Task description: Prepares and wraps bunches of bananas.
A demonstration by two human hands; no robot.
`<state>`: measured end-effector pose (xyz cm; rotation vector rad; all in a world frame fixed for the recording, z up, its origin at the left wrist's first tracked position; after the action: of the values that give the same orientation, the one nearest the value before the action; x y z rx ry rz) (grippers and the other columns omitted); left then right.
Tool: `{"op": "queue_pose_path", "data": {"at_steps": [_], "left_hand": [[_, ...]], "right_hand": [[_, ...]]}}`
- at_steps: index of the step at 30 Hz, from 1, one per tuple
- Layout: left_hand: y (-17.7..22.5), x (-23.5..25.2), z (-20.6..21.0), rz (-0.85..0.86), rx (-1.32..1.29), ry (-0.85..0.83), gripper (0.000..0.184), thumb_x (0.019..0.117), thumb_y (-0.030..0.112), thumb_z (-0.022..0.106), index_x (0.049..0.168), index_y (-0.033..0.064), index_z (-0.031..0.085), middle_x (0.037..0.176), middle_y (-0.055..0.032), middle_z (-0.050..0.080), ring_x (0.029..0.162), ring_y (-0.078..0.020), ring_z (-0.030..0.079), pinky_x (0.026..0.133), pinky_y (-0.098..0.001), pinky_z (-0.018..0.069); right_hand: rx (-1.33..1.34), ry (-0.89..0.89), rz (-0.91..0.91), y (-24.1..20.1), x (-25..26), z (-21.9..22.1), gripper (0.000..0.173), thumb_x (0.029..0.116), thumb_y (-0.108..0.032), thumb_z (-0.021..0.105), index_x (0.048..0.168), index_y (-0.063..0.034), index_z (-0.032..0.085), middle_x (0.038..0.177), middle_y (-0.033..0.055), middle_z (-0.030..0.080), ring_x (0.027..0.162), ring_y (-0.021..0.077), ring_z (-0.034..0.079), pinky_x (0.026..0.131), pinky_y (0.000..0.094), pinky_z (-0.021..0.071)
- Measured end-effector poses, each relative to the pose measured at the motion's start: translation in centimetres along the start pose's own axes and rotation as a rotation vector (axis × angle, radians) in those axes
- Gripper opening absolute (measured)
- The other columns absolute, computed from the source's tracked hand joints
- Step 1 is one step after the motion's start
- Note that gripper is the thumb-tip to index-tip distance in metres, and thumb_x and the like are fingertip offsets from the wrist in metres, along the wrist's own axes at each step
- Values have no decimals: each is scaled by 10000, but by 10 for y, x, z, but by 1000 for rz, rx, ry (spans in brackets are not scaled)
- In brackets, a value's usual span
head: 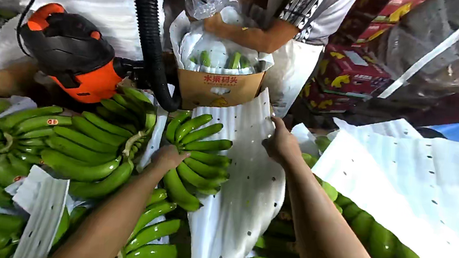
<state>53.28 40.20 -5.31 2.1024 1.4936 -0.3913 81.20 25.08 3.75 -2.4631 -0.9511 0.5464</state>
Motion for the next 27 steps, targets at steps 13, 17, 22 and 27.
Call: {"op": "queue_pose_path", "data": {"at_steps": [13, 17, 22, 27], "left_hand": [[173, 95, -66, 630, -104, 261, 570, 1095, 155, 422, 1637, 126, 248, 1635, -189, 343, 1522, -408, 278, 1216, -600, 240], [187, 99, -62, 790, -187, 245, 307, 1096, 109, 398, 1226, -38, 635, 1212, -228, 662, 1205, -337, 607, 1105, -561, 379], [191, 76, -58, 944, -34, 253, 315, 1088, 128, 423, 1210, -20, 673, 1148, -187, 696, 1190, -300, 616, 1194, -556, 257], [192, 69, -52, 917, -109, 266, 317, 1089, 111, 408, 1224, -18, 664, 1180, -180, 702, 1194, -281, 632, 1155, -494, 350]], "right_hand": [[-154, 58, -277, -6, -9, -16, 1007, 885, 138, 608, 1654, -243, 80, 1057, 256, 669, 785, 428, 670, 647, 603, 535], [-414, 359, -478, -26, -13, -27, 975, 786, 121, 662, 1625, -193, 278, 1442, 337, 461, 1264, 592, 467, 931, 753, 390], [-582, 305, -760, -96, 29, 14, 722, 918, -193, 719, 1562, -88, 409, 1627, 219, 331, 1530, 520, 106, 1117, 816, -42], [-606, 153, -667, -103, 69, 56, 309, 1029, -239, 604, 1122, 39, 702, 1129, 265, 695, 1292, 495, 520, 1189, 722, 61]]}}
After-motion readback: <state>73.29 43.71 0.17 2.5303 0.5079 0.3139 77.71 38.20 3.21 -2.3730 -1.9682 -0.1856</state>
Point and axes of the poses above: each hand's wrist, its own x-axis towards the middle knuckle, its own z-axis out of the palm, y = z × x, the point moved 9 cm from there along x, towards the middle knuckle
